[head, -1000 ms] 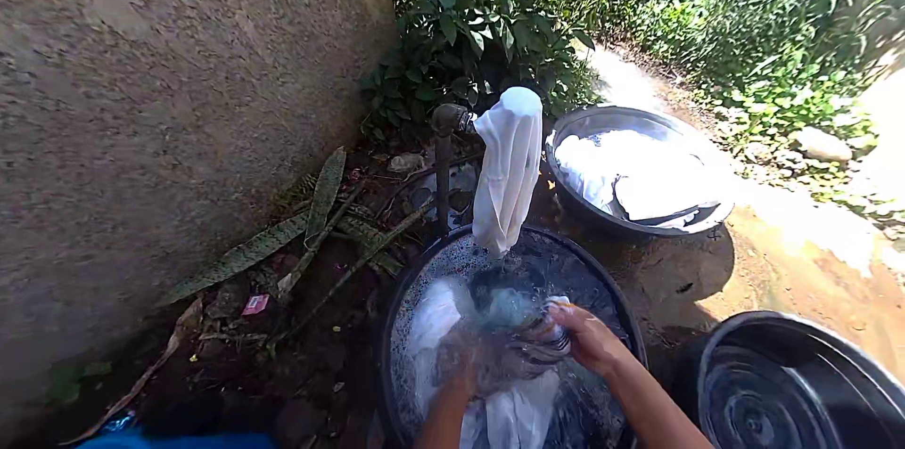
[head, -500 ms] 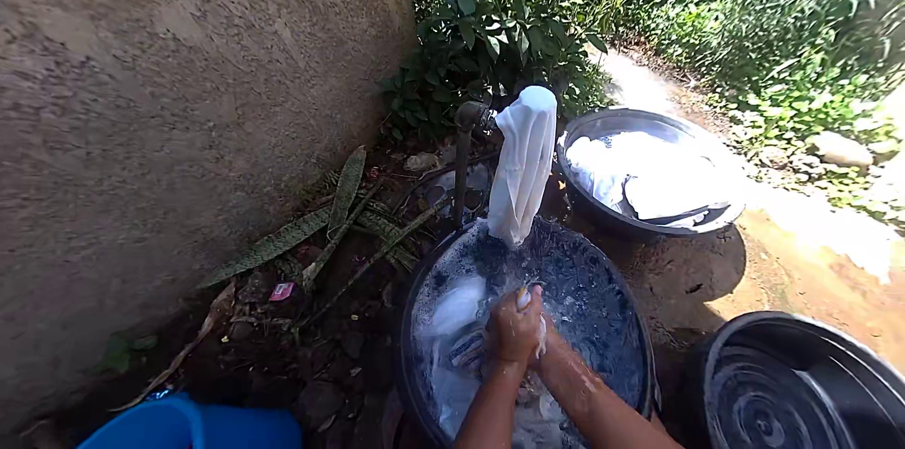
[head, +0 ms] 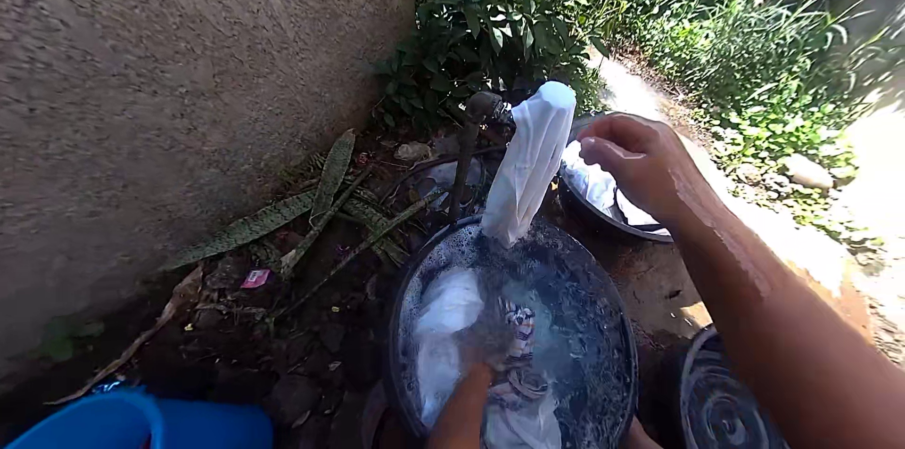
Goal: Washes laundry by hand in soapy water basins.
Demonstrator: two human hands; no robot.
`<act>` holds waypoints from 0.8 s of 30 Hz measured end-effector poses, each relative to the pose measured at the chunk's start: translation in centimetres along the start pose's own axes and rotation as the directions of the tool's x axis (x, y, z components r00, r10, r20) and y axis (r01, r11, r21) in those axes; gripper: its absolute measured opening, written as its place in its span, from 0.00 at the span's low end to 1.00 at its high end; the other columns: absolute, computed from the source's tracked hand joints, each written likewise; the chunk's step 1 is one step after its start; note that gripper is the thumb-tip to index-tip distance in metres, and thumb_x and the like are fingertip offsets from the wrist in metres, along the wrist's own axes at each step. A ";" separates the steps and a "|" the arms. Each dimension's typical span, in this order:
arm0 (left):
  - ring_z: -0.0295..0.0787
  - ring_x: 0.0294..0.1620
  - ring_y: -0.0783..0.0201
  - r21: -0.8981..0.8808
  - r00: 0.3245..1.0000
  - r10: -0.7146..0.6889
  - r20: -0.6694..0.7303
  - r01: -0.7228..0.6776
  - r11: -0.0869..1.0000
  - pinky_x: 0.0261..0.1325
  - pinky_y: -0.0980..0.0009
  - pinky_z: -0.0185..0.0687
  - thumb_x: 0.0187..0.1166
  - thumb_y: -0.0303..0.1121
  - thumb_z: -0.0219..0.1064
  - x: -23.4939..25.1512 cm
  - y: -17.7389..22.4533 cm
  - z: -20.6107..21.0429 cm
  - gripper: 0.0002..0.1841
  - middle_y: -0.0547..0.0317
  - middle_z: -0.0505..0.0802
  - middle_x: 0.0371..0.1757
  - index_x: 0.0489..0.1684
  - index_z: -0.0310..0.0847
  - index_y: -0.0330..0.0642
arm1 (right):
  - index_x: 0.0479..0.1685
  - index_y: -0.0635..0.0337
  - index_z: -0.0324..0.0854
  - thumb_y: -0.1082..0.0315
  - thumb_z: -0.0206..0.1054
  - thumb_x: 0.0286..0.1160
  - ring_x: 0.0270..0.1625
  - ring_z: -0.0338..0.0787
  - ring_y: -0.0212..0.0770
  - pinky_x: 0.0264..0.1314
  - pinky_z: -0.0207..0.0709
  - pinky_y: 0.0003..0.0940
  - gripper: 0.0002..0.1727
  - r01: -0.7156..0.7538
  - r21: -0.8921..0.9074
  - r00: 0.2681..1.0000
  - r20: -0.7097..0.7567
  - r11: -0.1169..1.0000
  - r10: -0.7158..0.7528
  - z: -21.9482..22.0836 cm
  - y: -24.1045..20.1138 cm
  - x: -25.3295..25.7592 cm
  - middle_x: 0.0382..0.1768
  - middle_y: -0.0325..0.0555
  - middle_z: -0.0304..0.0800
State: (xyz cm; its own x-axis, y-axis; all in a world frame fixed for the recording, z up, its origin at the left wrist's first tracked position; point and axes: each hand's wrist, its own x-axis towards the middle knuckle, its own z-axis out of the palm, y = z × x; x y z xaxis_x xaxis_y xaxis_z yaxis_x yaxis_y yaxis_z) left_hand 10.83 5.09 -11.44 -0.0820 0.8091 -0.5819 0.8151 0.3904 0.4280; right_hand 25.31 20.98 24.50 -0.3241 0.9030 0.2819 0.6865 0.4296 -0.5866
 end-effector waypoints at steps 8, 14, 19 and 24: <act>0.82 0.72 0.41 -0.142 0.890 0.442 0.109 -0.426 0.893 0.77 0.41 0.71 0.91 0.46 0.56 -4.0 2.3 -13.1 0.24 0.36 0.88 0.67 0.65 0.84 0.31 | 0.85 0.63 0.68 0.66 0.81 0.68 0.78 0.77 0.63 0.82 0.67 0.61 0.42 -0.198 -0.060 0.590 0.790 0.978 0.167 14.5 7.0 -10.5 0.78 0.67 0.75; 0.82 0.36 0.76 -0.179 0.441 0.802 -0.403 -0.897 0.403 0.44 0.77 0.79 0.87 0.39 0.63 -12.8 4.8 -26.1 0.16 0.61 0.87 0.33 0.37 0.90 0.35 | 0.51 0.56 0.89 0.58 0.69 0.81 0.47 0.90 0.24 0.58 0.84 0.29 0.13 -0.342 0.272 0.696 0.716 0.900 0.047 8.3 1.2 -10.4 0.43 0.34 0.93; 0.89 0.42 0.86 0.022 0.127 0.752 -0.647 -0.982 0.186 0.50 0.85 0.87 0.83 0.34 0.66 -18.9 6.5 -33.9 0.09 0.71 0.94 0.40 0.44 0.90 0.37 | 0.38 0.49 0.86 0.64 0.73 0.72 0.33 0.91 0.24 0.36 0.86 0.19 0.03 -0.067 0.583 0.898 0.389 0.810 -0.206 -3.8 -4.8 -9.2 0.32 0.33 0.94; 0.89 0.39 0.79 -0.146 0.263 0.695 -0.669 -0.963 0.224 0.45 0.79 0.89 0.83 0.36 0.67 -16.3 7.8 -32.5 0.09 0.67 0.92 0.40 0.45 0.87 0.40 | 0.33 0.46 0.82 0.58 0.65 0.84 0.21 0.80 0.22 0.22 0.74 0.17 0.09 0.059 0.300 0.986 0.132 0.952 -0.102 -4.8 -4.9 -10.3 0.21 0.27 0.83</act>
State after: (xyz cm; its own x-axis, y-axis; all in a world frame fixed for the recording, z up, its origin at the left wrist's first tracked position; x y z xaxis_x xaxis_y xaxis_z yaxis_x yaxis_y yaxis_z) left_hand -0.11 9.30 23.89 0.1617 0.7782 0.6068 0.1782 -0.6279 0.7577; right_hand 28.42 9.61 28.09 -0.4758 0.8468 0.2380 0.4395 0.4632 -0.7696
